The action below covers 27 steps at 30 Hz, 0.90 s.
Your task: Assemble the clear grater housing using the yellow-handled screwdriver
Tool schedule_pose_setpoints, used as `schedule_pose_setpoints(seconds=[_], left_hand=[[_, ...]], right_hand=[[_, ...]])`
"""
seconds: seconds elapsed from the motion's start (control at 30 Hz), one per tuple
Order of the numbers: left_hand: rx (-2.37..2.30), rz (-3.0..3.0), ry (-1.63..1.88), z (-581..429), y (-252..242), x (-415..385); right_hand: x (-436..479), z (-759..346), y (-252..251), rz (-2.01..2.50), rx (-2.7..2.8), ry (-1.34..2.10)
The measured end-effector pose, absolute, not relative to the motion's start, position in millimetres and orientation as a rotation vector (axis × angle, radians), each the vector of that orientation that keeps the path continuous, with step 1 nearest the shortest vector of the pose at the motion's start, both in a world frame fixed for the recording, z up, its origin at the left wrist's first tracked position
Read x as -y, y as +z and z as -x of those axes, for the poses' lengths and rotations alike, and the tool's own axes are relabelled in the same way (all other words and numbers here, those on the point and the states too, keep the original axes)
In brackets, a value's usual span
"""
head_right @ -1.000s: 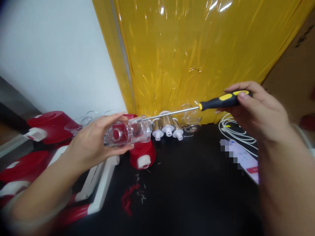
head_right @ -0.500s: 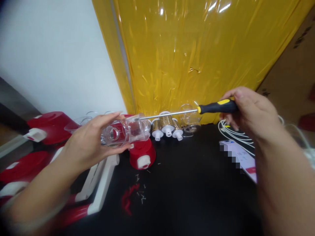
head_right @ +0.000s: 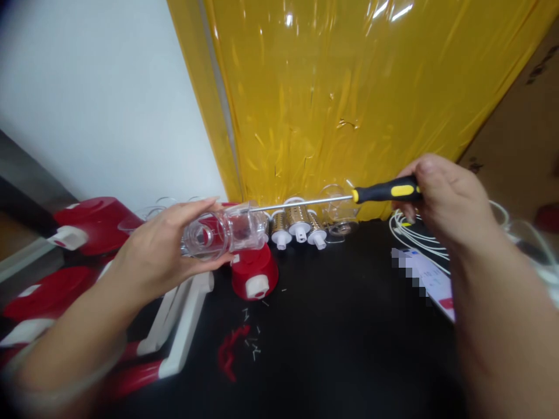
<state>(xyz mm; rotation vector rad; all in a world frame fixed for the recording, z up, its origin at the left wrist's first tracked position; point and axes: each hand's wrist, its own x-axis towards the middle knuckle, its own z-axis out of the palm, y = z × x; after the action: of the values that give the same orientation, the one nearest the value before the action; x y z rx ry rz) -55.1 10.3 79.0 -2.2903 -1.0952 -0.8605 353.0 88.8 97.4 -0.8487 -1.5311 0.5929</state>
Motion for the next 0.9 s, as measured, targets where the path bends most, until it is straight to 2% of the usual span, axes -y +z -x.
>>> schedule_pose_setpoints(seconds=[0.2,0.5,0.63,0.9], left_hand=[[1.117,2.272,-0.841,59,81,-10],[1.036,2.225,-0.854,62,83,-10],[1.034,2.205,-0.869,65,85,-10],[0.948,2.222,-0.856,62,80,-16]], right_hand=[[-84,-351,104,0.723,1.422,0.803],[-89,-347,93,0.917,1.510,0.788],[-86,-341,97,0.740,1.372,0.968],[-80,-349,99,0.798,1.504,0.864]])
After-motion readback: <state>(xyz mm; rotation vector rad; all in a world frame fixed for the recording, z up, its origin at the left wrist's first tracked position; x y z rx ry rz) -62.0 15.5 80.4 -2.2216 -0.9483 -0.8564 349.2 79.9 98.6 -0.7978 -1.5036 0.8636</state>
